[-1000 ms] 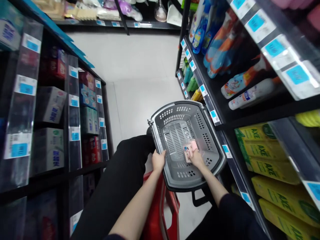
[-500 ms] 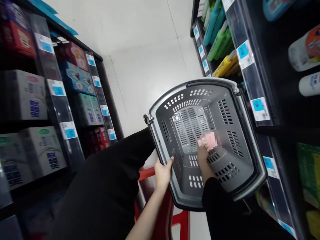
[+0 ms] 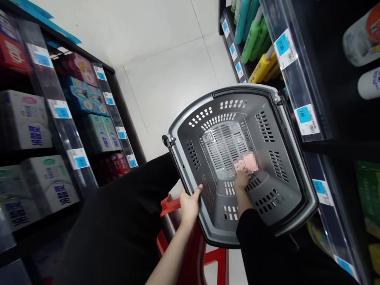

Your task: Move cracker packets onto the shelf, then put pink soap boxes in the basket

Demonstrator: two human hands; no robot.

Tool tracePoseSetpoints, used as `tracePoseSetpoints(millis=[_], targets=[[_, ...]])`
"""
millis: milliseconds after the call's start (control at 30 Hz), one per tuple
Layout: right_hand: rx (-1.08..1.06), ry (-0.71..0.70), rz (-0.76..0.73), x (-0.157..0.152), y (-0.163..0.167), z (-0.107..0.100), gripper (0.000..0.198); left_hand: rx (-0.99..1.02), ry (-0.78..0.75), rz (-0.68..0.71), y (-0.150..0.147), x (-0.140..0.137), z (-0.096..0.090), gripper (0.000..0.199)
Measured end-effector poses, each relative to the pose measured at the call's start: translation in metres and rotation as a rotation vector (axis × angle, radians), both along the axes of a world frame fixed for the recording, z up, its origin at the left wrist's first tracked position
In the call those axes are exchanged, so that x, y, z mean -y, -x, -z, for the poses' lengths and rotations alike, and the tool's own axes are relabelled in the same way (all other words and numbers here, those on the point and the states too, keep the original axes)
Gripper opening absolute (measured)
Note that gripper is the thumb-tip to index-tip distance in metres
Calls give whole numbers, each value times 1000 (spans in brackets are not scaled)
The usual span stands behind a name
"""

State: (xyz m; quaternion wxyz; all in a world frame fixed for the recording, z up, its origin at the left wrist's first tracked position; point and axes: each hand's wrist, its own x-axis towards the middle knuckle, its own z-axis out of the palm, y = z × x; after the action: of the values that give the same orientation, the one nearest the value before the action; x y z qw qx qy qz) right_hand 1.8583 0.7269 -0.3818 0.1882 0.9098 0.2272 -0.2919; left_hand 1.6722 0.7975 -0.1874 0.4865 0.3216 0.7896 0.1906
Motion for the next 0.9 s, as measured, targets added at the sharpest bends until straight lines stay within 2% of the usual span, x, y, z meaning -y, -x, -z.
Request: tracePoseSetpoints(millis=[200, 467, 900], targets=[[21, -38, -68, 8, -8, -3, 45, -3, 10, 0, 0, -1, 0, 40], [63, -53, -138, 3, -6, -5, 44, -1, 14, -2, -1, -2, -1, 39], [74, -82, -114, -8, -2, -8, 38, -2, 20, -7, -4, -5, -6, 38]])
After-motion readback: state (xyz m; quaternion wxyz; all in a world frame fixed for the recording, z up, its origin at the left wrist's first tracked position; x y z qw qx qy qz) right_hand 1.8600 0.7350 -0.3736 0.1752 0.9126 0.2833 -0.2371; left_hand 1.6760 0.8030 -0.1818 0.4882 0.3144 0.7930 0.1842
